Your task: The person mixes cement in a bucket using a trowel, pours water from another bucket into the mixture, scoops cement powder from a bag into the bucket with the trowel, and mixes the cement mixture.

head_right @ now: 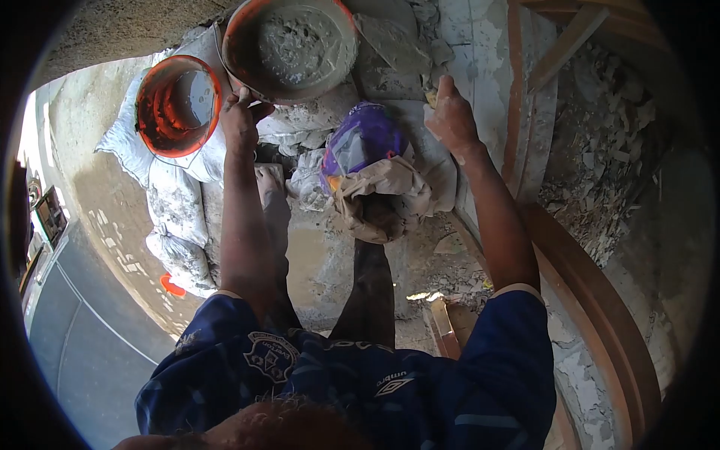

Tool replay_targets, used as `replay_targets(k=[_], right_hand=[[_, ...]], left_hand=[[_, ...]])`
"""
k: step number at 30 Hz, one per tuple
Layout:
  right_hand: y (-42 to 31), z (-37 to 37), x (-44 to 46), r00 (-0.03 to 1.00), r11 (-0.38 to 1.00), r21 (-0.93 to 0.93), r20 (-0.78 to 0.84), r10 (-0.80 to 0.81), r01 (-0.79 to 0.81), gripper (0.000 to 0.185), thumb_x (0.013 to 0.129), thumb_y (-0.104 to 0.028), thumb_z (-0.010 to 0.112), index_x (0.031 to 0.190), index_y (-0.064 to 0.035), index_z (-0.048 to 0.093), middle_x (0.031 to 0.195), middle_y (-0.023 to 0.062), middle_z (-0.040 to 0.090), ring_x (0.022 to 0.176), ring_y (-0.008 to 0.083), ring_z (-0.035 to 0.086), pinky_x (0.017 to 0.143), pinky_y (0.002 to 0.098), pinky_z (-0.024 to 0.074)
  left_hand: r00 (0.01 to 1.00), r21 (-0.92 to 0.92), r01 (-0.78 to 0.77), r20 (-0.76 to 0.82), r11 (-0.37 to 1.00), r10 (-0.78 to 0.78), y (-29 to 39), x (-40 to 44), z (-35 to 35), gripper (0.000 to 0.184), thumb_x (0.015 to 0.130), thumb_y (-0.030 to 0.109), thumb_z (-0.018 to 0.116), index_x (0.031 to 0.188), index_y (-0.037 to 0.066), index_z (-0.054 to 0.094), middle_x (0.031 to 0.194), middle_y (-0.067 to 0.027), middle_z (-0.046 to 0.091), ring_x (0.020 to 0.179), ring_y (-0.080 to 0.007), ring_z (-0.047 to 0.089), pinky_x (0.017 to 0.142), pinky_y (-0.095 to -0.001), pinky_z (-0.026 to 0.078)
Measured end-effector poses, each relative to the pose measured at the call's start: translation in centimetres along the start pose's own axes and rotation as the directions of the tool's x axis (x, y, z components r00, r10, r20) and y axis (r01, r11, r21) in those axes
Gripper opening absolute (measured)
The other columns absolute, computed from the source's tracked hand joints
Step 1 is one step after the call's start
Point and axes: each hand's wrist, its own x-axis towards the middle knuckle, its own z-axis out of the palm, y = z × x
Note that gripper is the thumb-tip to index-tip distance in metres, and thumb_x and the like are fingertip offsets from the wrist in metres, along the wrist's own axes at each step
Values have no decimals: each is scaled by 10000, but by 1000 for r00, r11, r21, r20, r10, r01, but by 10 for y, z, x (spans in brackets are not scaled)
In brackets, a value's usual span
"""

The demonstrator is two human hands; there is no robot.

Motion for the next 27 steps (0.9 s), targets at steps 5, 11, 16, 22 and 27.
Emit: replay_targets(k=[5, 11, 16, 22, 27], right_hand=[[-68, -28, 14, 989, 899, 430, -81, 126, -80, 479, 868, -324, 686, 1191, 11, 576, 1083, 246, 662, 1020, 400, 645, 832, 395, 525], [-92, -1, 29, 988, 923, 362, 118, 96, -133, 455, 954, -400, 557, 1221, -33, 593, 1097, 259, 658, 1000, 397, 649, 795, 440, 528], [-53, 44, 58, 976, 986, 150, 192, -106, 77, 447, 975, -437, 501, 1165, -41, 583, 992, 303, 638, 967, 449, 617, 754, 488, 512], [70, 1, -32, 892, 984, -29, 418, 171, -174, 506, 964, -470, 499, 1068, 14, 601, 937, 267, 648, 916, 452, 617, 805, 468, 484], [20, -40, -144, 853, 881, 109, 329, 404, -460, 592, 966, -550, 436, 1037, 14, 602, 964, 270, 648, 906, 484, 605, 776, 482, 480]], left_hand=[[998, -30, 24, -63, 999, -26, -17, -9, -10, 220, 1016, 184, 478, 979, -16, 560, 867, -152, 682, 633, -241, 685, 606, -332, 583], [996, -162, 39, -78, 986, -52, -41, -24, -17, 223, 1017, 186, 471, 960, -19, 538, 890, -182, 669, 689, -271, 697, 652, -348, 606], [996, -196, 17, -82, 980, -34, -41, -32, -5, 215, 1018, 191, 481, 992, -19, 516, 924, -212, 656, 717, -293, 695, 683, -378, 614], [995, -192, -49, -95, 980, 31, -44, -27, 3, 217, 1010, 173, 502, 1014, -44, 496, 884, -162, 642, 687, -273, 696, 606, -348, 617], [996, -242, -53, -76, 969, 35, -39, -38, -1, 290, 996, 174, 541, 1110, -84, 479, 970, -186, 641, 780, -319, 704, 687, -356, 614]])
